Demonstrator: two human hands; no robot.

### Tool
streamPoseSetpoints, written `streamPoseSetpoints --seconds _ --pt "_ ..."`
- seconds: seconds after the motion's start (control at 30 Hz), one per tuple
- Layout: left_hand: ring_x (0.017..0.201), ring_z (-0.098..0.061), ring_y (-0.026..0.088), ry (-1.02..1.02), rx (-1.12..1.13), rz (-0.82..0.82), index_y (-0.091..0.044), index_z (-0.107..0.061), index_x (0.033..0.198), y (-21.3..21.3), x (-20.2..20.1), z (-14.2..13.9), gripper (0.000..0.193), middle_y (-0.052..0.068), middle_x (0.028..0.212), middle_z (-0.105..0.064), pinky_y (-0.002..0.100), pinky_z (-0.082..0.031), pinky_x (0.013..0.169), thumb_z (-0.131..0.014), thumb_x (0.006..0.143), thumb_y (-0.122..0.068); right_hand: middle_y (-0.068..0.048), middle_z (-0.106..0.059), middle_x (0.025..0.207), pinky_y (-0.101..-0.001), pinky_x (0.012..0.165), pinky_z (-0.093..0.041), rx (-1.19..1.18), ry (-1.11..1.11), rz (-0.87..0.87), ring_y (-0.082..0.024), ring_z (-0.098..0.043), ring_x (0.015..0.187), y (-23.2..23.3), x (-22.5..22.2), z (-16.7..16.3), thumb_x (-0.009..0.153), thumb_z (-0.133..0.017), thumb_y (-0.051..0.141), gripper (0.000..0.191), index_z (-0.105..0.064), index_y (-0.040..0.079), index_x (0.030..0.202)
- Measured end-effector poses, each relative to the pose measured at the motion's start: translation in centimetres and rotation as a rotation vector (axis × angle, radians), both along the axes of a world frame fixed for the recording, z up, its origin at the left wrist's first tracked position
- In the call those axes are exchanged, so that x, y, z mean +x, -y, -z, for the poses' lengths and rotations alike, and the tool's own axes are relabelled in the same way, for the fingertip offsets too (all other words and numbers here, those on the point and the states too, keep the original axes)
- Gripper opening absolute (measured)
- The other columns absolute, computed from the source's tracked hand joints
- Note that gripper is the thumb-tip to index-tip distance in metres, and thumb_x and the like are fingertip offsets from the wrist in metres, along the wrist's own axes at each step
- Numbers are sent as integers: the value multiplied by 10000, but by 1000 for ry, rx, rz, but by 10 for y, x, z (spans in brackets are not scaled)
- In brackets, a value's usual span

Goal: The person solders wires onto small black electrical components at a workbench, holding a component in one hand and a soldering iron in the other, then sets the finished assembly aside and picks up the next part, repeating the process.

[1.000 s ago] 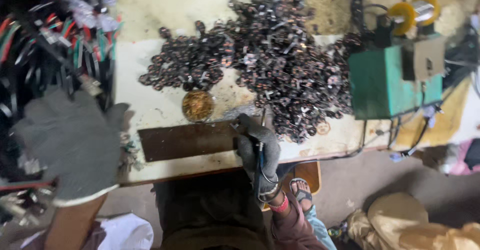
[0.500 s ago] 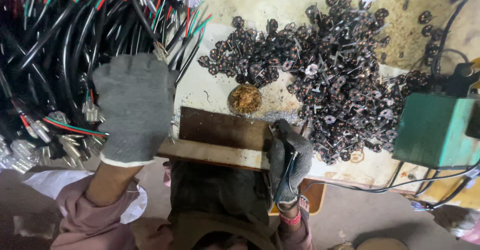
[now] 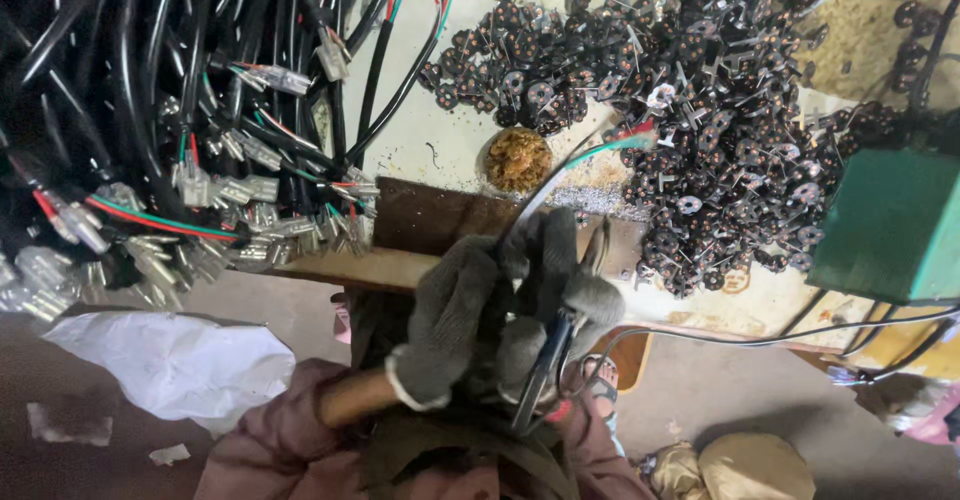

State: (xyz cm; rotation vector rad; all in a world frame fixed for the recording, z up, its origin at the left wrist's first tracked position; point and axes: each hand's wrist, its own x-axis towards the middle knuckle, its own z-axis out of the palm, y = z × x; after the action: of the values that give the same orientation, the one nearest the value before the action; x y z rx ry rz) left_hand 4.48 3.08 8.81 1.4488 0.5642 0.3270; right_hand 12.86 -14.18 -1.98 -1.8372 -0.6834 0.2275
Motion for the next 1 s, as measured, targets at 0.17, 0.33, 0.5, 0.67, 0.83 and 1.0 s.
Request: streamPoseSetpoints --seconds 0.17,0.33,0.5,0.67,0.83,1.0 --pt "903 -705 317 -117 -21 388 -49 -679 1212 1 -56 73 295 151 1005 -736 380 -530 804 -635 979 -225 -148 -604 822 -272 579 -428 -97 -162 323 -152 -594 631 8 -7 11 1102 -620 313 380 -624 -49 1217" --pt "788 -697 285 -317 -79 211 -31 -644 1045 6 -46 77 172 144 869 -693 367 -533 723 -648 989 -195 -62 -565 604 -279 489 -353 52 -397 263 -123 -484 466 22 -12 0 1056 -616 327 451 -690 -53 1287" --pt "735 -644 275 -282 -19 27 -20 -630 1081 3 -36 74 141 152 890 -661 359 -531 699 -628 995 -131 -46 -614 693 -298 577 -424 -122 -266 -6 -137 -556 594 16 8 -3 1036 -621 306 264 -674 76 1153" --pt "794 -686 270 -199 -36 38 -14 -632 1098 15 -41 80 150 157 948 -674 362 -536 707 -642 978 -105 -108 -692 1018 -318 806 -542 -195 -178 -205 -186 -680 915 -7 10 -25 1023 -689 148 172 -586 83 1144" --pt "950 -669 349 -77 194 25 -22 -630 1117 17 -35 76 183 149 1075 -649 399 -543 786 -701 954 -64 -57 -698 983 -271 749 -547 -146 -321 -138 -147 -684 866 -34 11 -46 809 -806 -44 285 -666 65 1033" --pt "922 -689 326 -169 289 -8 -48 -663 1116 16 -34 71 241 153 1131 -653 366 -566 742 -748 890 -55 -57 -691 925 -276 707 -513 -473 -65 -256 -167 -664 815 -17 13 -46 765 -886 -15 323 -762 117 1032"
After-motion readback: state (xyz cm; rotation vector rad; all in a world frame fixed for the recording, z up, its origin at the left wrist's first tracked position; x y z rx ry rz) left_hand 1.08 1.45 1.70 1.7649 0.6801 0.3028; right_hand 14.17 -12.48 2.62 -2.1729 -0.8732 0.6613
